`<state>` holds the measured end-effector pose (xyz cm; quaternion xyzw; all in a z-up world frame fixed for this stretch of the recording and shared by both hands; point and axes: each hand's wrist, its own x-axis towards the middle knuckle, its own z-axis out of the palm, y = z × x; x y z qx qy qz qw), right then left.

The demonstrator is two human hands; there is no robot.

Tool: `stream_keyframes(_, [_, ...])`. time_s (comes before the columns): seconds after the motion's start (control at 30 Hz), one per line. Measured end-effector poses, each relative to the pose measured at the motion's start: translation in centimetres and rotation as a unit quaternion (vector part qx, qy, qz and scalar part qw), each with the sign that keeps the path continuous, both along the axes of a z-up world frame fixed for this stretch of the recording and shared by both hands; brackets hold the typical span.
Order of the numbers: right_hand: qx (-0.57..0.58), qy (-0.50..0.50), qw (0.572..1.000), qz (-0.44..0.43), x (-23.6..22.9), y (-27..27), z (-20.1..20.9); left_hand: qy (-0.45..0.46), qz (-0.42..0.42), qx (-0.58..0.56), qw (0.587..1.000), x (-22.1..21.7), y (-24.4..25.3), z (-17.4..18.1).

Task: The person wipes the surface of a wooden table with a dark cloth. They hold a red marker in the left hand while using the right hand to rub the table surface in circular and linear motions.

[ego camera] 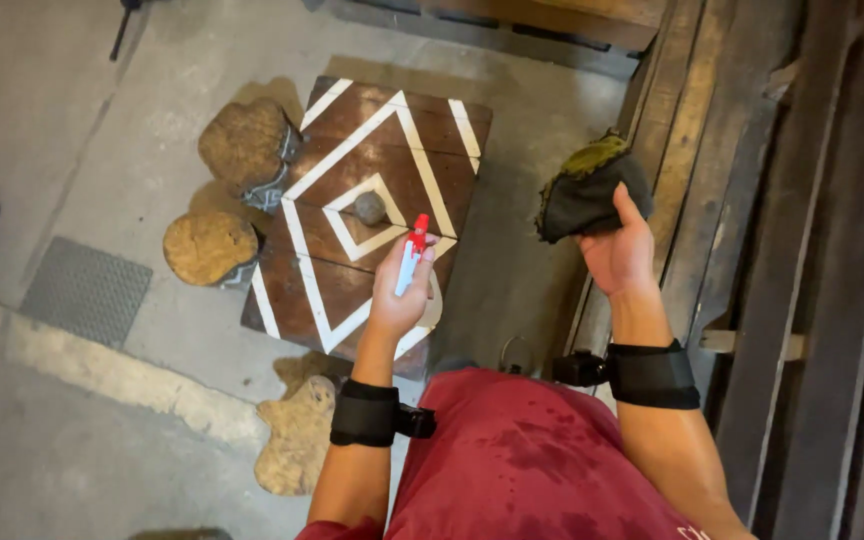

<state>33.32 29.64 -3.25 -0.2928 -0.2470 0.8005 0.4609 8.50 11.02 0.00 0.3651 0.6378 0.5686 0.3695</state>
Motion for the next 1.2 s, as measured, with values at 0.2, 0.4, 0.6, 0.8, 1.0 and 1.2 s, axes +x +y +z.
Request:
stream_keyframes(0.2, [-0.018, 0.012, 0.999, 0.029, -0.7, 3.7, -3.4, -0.001, 0.025, -0.016, 1.000, 0.2, 2.4, -1.6])
stream_keyframes(0.4, [-0.052, 0.010, 0.997, 0.056, -4.7, 7.0, -5.1, -0.017, 0.047, -0.052, 0.997, -1.6, 6.2, -3.7])
stream_keyframes(0.6, [-0.058, -0.039, 0.996, 0.053, -8.3, 10.2, -9.8, 0.148, 0.065, 0.014, 0.987, -3.7, 11.3, -9.7])
stream_keyframes(0.8, [-0.113, -0.066, 0.991, 0.037, -10.3, 13.9, -16.9, 0.047, 0.092, -0.046, 0.994, -4.9, 17.7, -13.9])
stream_keyframes(1.0, [-0.118, -0.089, 0.988, 0.035, -10.8, 18.3, -26.4, 0.044, 0.129, -0.139, 0.981, -5.9, 24.3, -20.6])
stream_keyframes(1.2, [-0.082, -0.081, 0.991, 0.065, -13.7, 23.6, -33.1, 0.056, 0.150, -0.154, 0.975, -7.3, 31.0, -29.5])
